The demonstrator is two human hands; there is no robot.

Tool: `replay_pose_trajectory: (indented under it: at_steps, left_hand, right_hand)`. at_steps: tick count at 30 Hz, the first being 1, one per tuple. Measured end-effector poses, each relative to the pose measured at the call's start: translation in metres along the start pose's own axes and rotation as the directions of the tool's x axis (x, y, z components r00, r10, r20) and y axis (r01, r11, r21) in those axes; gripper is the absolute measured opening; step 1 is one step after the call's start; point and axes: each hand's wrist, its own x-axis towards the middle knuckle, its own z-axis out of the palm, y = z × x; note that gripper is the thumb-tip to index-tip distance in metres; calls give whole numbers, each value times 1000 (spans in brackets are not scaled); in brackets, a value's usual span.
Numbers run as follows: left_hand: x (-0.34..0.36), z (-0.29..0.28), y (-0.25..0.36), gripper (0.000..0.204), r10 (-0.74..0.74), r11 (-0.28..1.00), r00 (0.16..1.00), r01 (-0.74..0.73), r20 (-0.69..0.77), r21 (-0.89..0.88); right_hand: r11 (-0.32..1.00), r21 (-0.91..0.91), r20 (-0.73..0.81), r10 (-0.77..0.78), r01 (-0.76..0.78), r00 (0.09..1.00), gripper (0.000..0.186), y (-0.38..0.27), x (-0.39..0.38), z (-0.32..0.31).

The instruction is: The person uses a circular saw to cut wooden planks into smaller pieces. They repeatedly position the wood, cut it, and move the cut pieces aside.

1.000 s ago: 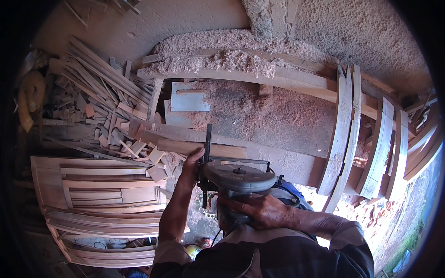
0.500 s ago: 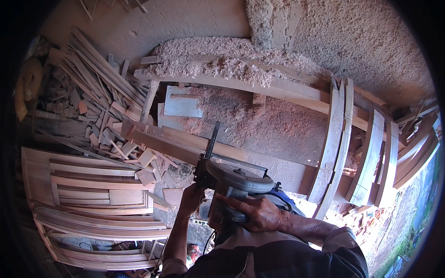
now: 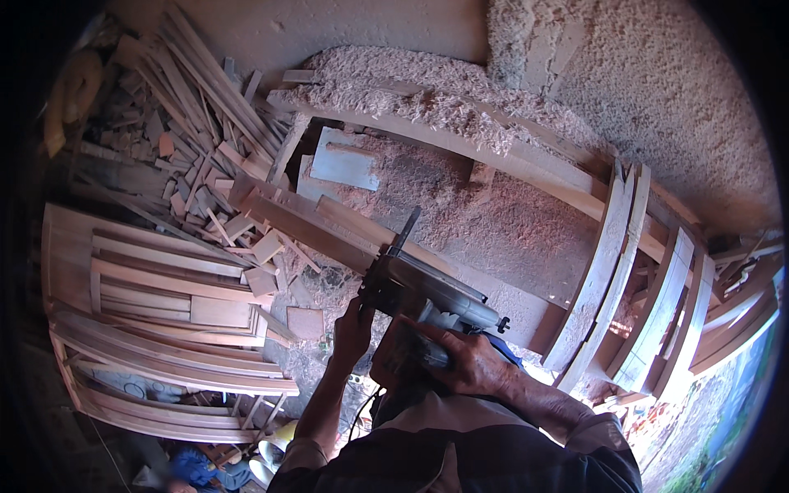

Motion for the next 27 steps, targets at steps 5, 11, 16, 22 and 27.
replay_pose_trajectory:
  at_steps: [5, 11, 16, 22, 27]
  left_hand:
    - [6, 8, 4, 23, -33, 999, 999, 33, 5, -4]
    - [19, 30, -31, 17, 108, 992, 989, -115, -100, -60]
    - [17, 25, -42, 16, 67, 985, 985, -91, -157, -149]
    - [14, 29, -57, 17, 13, 986, 986, -40, -167, -160]
    - [13, 38, -69, 19, 23, 976, 985, -60, -173, -211]
  right_hand:
    - [997, 24, -25, 75, -75, 997, 64, 4, 20, -7]
    - [998, -48, 14, 44, -44, 999, 64, 5, 49, 5]
    - [987, -40, 55, 158, -156, 986, 60, -9, 65, 14]
    - [965, -84, 60, 255, -249, 965, 49, -10, 74, 29]
    - [962, -157, 31, 230, -223, 973, 41, -8, 75, 42]
